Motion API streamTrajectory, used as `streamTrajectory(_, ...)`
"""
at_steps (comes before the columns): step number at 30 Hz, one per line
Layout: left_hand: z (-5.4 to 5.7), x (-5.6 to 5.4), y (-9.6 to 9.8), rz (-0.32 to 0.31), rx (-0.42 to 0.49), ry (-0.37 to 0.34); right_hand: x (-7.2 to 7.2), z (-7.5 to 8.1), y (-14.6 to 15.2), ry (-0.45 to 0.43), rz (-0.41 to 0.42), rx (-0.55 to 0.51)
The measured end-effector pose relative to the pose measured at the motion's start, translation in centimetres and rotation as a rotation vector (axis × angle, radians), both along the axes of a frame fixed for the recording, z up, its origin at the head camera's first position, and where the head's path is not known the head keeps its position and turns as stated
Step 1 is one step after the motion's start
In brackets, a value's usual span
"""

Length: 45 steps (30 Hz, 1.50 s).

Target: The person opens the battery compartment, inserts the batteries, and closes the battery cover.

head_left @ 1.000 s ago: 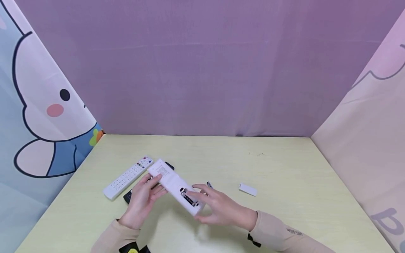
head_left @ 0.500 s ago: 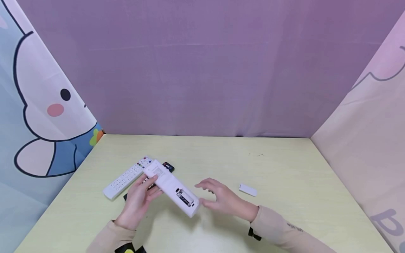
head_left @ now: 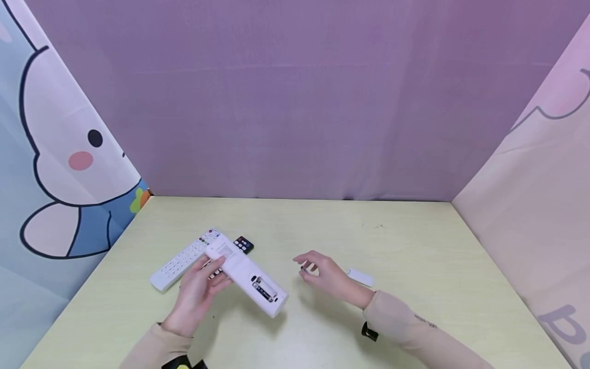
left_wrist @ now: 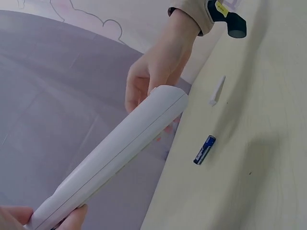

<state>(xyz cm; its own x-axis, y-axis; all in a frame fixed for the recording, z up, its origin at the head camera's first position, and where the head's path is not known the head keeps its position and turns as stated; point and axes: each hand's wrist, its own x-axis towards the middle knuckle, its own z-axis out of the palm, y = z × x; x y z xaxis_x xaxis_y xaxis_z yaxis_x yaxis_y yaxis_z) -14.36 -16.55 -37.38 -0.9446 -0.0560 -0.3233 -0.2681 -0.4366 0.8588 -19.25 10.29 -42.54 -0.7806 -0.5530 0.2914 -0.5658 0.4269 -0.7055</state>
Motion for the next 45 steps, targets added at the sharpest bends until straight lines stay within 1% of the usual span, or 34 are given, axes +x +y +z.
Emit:
streamTrajectory(3, 0.0, 0.0, -0.2, 0.008, 0.000, -0.017, -0.4, -0.2, 0.1, -0.059, -0.015, -0.014)
streamTrajectory(7, 0.0, 0.0, -0.3, 0.007, -0.013, -0.015, -0.9, -0.5, 0.1, -0.136, -0.049, -0.026)
streamTrajectory(15, -0.1, 0.1, -0.5, 0.010, -0.032, -0.001, -1.9, -1.4, 0.3, -0.174, -0.080, -0.006)
streamTrajectory(19, -0.1, 0.1, -0.6, 0.012, -0.038, -0.002, -2.3, -1.8, 0.4, -0.225, -0.110, 0.030)
streamTrajectory(24, -0.1, 0.1, -0.6, 0.007, -0.040, -0.001, -2.8, -2.0, 0.4, -0.283, -0.144, 0.055)
streamTrajectory(32, -0.1, 0.1, -0.7, 0.012, -0.042, -0.005, -3.2, -2.3, 0.3, -0.314, -0.156, 0.081)
streamTrajectory(36, -0.1, 0.2, -0.7, 0.016, -0.046, -0.009, -3.3, -2.5, 0.4, -0.313, -0.147, 0.096)
streamTrajectory(45, -0.2, 0.2, -0.8, 0.020, -0.038, -0.009, -3.5, -2.9, 0.1, -0.329, -0.153, 0.170)
